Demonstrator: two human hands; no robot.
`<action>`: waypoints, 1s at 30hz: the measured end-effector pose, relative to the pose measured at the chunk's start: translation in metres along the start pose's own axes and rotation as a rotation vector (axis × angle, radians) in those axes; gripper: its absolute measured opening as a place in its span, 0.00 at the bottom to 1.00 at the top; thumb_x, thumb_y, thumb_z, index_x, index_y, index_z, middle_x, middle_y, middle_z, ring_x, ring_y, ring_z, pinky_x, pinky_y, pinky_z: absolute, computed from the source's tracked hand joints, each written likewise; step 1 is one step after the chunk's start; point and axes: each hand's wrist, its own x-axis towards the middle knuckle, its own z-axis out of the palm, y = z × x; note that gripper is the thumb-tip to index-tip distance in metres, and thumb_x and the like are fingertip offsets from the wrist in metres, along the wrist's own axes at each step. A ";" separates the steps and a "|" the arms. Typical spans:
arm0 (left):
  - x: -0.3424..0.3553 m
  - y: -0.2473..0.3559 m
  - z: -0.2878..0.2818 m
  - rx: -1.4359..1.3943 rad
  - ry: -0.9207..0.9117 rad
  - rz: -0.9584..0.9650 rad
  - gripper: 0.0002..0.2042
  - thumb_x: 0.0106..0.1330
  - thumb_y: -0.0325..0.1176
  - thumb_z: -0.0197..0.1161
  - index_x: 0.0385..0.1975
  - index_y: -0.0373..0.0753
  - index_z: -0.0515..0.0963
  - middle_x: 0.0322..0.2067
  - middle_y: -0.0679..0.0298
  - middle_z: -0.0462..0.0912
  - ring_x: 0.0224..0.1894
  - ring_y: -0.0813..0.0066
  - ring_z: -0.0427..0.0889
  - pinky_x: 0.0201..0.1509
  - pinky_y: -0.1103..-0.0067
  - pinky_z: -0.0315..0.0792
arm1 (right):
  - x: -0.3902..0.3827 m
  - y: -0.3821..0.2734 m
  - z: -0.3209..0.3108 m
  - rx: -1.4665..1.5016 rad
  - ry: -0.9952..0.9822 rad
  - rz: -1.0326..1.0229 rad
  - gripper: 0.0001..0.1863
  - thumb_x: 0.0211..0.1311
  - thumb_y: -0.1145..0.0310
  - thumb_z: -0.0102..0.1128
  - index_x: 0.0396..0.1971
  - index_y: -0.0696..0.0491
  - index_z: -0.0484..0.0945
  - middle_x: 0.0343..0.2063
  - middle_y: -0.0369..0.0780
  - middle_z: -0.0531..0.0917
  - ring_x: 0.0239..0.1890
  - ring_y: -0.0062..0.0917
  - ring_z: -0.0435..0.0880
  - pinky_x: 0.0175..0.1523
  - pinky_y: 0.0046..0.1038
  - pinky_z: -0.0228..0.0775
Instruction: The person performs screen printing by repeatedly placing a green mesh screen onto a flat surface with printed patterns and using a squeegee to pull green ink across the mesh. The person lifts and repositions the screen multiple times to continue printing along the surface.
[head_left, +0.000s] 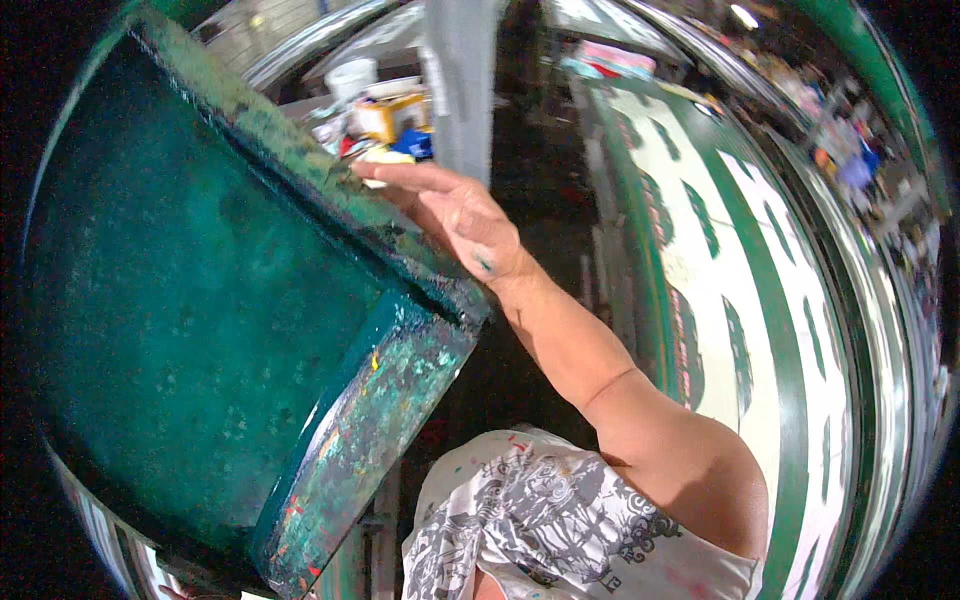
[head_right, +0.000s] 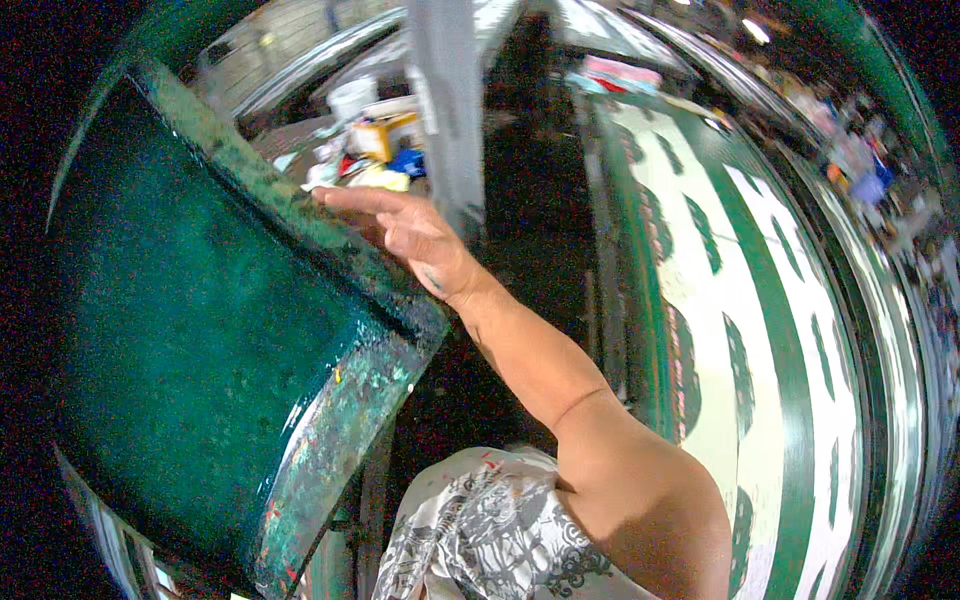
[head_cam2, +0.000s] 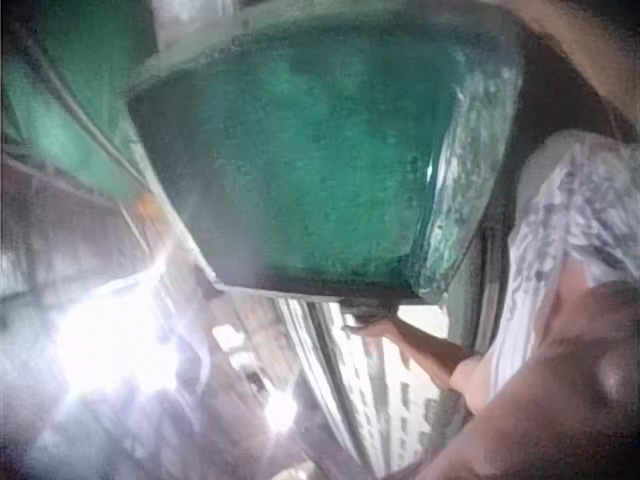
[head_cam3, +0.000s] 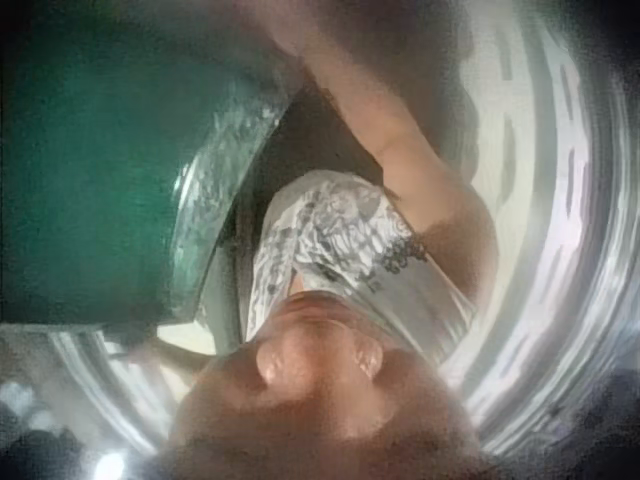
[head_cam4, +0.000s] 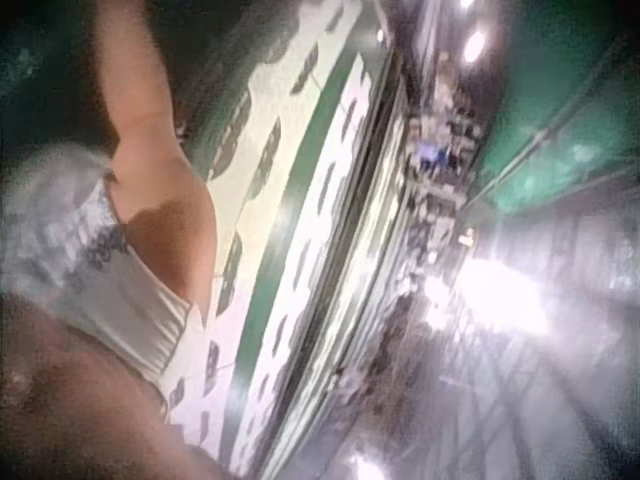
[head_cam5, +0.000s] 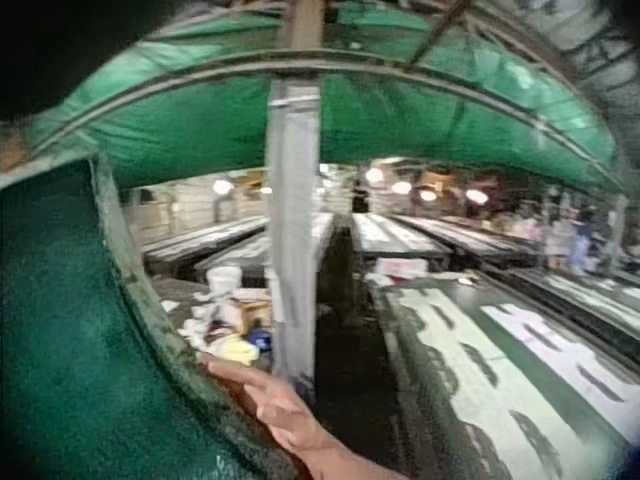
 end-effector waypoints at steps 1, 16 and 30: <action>0.017 0.000 0.017 -0.018 -0.040 0.015 0.30 0.85 0.60 0.48 0.60 0.37 0.81 0.53 0.57 0.88 0.55 0.63 0.86 0.65 0.65 0.78 | -0.010 -0.003 0.001 -0.007 0.050 -0.029 0.53 0.61 0.37 0.73 0.75 0.63 0.73 0.77 0.55 0.73 0.79 0.46 0.72 0.86 0.46 0.53; 0.183 -0.061 0.316 -0.387 -0.606 -0.053 0.28 0.88 0.50 0.48 0.75 0.35 0.71 0.66 0.52 0.83 0.67 0.59 0.80 0.76 0.64 0.71 | -0.221 -0.068 0.058 -0.874 0.591 -0.389 0.53 0.64 0.32 0.63 0.77 0.58 0.72 0.78 0.59 0.69 0.82 0.53 0.66 0.85 0.54 0.52; -0.087 -0.065 0.644 -0.460 -1.544 0.017 0.31 0.80 0.53 0.62 0.72 0.36 0.78 0.71 0.57 0.79 0.71 0.65 0.75 0.79 0.68 0.64 | -0.423 -0.097 0.208 -1.460 1.025 -0.375 0.44 0.84 0.33 0.33 0.84 0.52 0.64 0.81 0.64 0.60 0.86 0.54 0.54 0.87 0.59 0.40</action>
